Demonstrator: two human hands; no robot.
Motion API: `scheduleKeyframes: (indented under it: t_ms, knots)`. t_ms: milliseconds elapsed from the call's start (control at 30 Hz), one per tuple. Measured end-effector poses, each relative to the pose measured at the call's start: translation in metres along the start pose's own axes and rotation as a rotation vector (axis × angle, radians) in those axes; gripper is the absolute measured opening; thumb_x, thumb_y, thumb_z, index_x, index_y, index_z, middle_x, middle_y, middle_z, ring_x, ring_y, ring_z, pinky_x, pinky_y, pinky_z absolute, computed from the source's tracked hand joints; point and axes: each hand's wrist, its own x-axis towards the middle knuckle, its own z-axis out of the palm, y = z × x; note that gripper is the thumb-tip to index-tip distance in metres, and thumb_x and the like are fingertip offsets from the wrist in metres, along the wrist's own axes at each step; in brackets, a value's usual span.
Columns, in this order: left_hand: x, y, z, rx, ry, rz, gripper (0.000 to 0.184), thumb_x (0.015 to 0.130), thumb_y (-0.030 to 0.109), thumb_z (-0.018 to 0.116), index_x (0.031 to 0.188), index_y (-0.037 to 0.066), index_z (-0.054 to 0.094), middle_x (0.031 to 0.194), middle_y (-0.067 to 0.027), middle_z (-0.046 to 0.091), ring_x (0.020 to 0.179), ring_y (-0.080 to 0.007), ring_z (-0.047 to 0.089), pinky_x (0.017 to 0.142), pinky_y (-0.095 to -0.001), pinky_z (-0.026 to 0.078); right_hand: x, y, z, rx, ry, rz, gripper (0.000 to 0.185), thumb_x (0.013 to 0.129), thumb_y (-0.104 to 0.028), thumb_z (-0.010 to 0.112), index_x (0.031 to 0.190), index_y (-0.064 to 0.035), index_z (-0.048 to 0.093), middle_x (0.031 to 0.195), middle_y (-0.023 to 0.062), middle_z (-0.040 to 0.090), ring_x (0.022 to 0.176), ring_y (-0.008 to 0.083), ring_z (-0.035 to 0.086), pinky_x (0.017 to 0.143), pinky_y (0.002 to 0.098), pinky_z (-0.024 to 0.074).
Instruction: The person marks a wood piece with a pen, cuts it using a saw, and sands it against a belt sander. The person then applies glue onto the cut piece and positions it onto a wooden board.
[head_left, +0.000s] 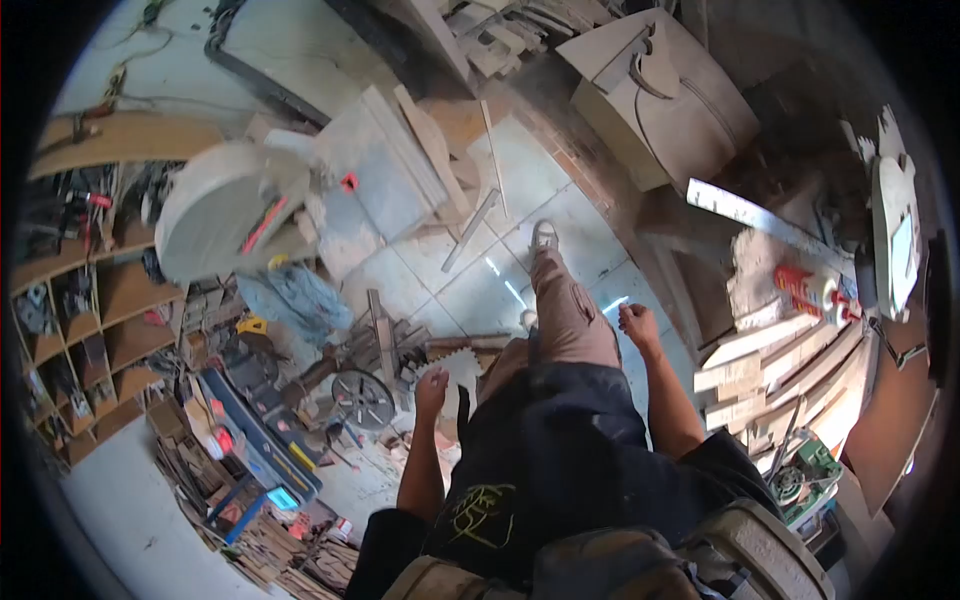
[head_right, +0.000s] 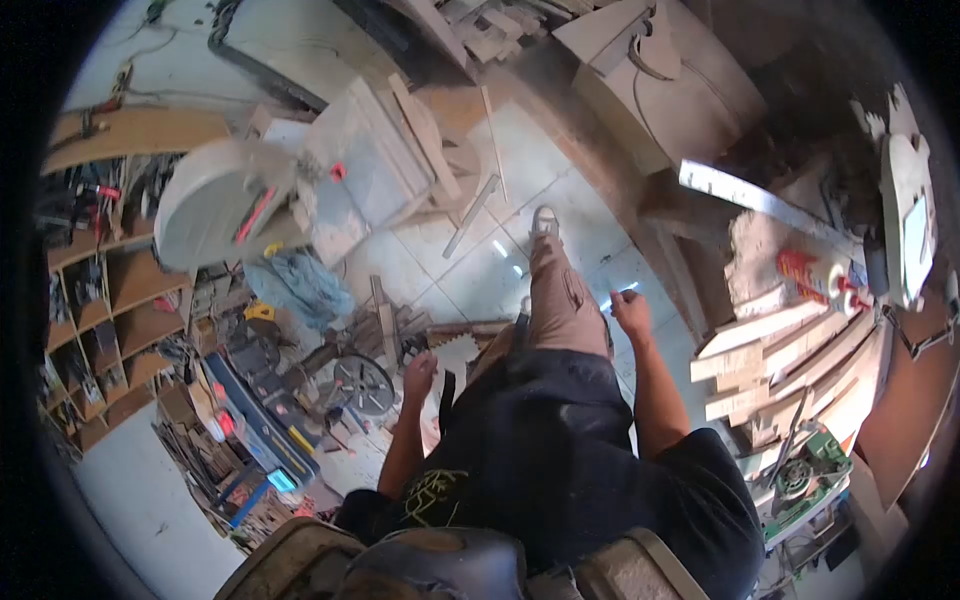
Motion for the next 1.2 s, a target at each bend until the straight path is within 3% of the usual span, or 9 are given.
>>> scheduleKeyframes:
  t_ms: [33,233,300,500,533,633,967,1067,1200]
  knots:
    - [0.001,0.017,-0.003,-0.001,0.038,-0.045,0.046,0.094,0.035,0.068,0.122,-0.001,0.067,0.096,-0.0129,0.073,0.086,-0.0203,0.070,0.080,-0.0336,0.054,0.027,-0.013,0.010,-0.046,-0.006,-0.012,0.036,0.098,-0.033,0.063,0.083,0.0001,0.067,0.070,0.0071,0.067,0.064,0.0130,0.064,0.058,0.0295,0.0493]
    - [0.026,0.115,0.005,-0.015,0.056,-0.159,0.039,0.094,0.029,0.068,0.121,0.001,0.068,0.115,-0.0165,0.072,0.099,-0.0282,0.071,0.087,-0.0372,0.055,0.136,-0.114,0.080,-0.344,-0.035,-0.219,0.046,0.090,-0.045,0.065,0.087,0.0009,0.073,0.081,0.0222,0.071,0.081,0.0423,0.069,0.076,0.0492,0.0533]
    - [0.043,0.142,0.020,0.006,0.054,-0.232,0.036,0.094,0.027,0.069,0.119,0.001,0.069,0.114,-0.0169,0.071,0.100,-0.0279,0.070,0.087,-0.0376,0.055,0.166,-0.137,0.111,-0.420,-0.067,-0.280,0.046,0.090,-0.045,0.065,0.087,0.0007,0.072,0.087,0.0238,0.072,0.084,0.0433,0.069,0.077,0.0504,0.0534]
    - [0.113,0.140,0.076,0.276,-0.115,0.103,0.031,0.090,0.027,0.071,0.108,0.002,0.066,0.112,-0.0187,0.065,0.106,-0.0361,0.061,0.092,-0.0433,0.049,0.298,-0.095,0.227,-0.591,-0.279,-0.255,0.048,0.089,-0.049,0.066,0.095,-0.0017,0.073,0.099,0.0252,0.071,0.096,0.0433,0.069,0.084,0.0507,0.0554]
    - [0.122,0.133,0.085,0.317,-0.108,0.122,0.028,0.088,0.026,0.072,0.103,0.003,0.064,0.111,-0.0217,0.060,0.106,-0.0409,0.056,0.092,-0.0491,0.046,0.314,-0.088,0.242,-0.556,-0.255,-0.103,0.050,0.090,-0.048,0.066,0.100,0.0004,0.072,0.105,0.0264,0.070,0.101,0.0431,0.068,0.088,0.0501,0.0551]
    - [0.158,0.132,0.096,0.586,-0.039,0.274,0.028,0.087,0.028,0.074,0.099,0.004,0.063,0.109,-0.0239,0.055,0.106,-0.0435,0.052,0.090,-0.0534,0.043,0.354,-0.089,0.275,-0.604,-0.246,-0.082,0.045,0.087,-0.049,0.070,0.092,-0.0044,0.074,0.101,0.0234,0.072,0.097,0.0403,0.069,0.083,0.0484,0.0555]
    - [0.220,0.112,0.094,0.741,0.051,0.228,0.033,0.086,0.031,0.075,0.091,0.006,0.054,0.104,-0.0217,0.050,0.103,-0.0428,0.048,0.086,-0.0579,0.039,0.482,-0.066,0.389,-0.595,-0.189,-0.183,0.049,0.090,-0.049,0.069,0.099,-0.0010,0.072,0.105,0.0230,0.072,0.101,0.0376,0.070,0.085,0.0483,0.0571]
    - [0.229,0.111,0.095,0.760,0.093,0.201,0.034,0.085,0.032,0.076,0.092,0.007,0.053,0.104,-0.0220,0.049,0.103,-0.0434,0.048,0.087,-0.0595,0.038,0.511,-0.064,0.426,-0.608,-0.104,-0.292,0.042,0.089,-0.043,0.069,0.096,-0.0012,0.072,0.102,0.0227,0.073,0.097,0.0373,0.072,0.084,0.0480,0.0579]
    - [0.235,0.084,0.096,0.736,0.176,0.177,0.036,0.083,0.033,0.077,0.091,0.008,0.051,0.103,-0.0223,0.048,0.102,-0.0442,0.048,0.089,-0.0602,0.038,0.549,-0.067,0.460,-0.648,-0.136,-0.296,0.020,0.095,-0.022,0.056,0.100,-0.0070,0.069,0.107,0.0180,0.072,0.096,0.0352,0.072,0.083,0.0457,0.0583]
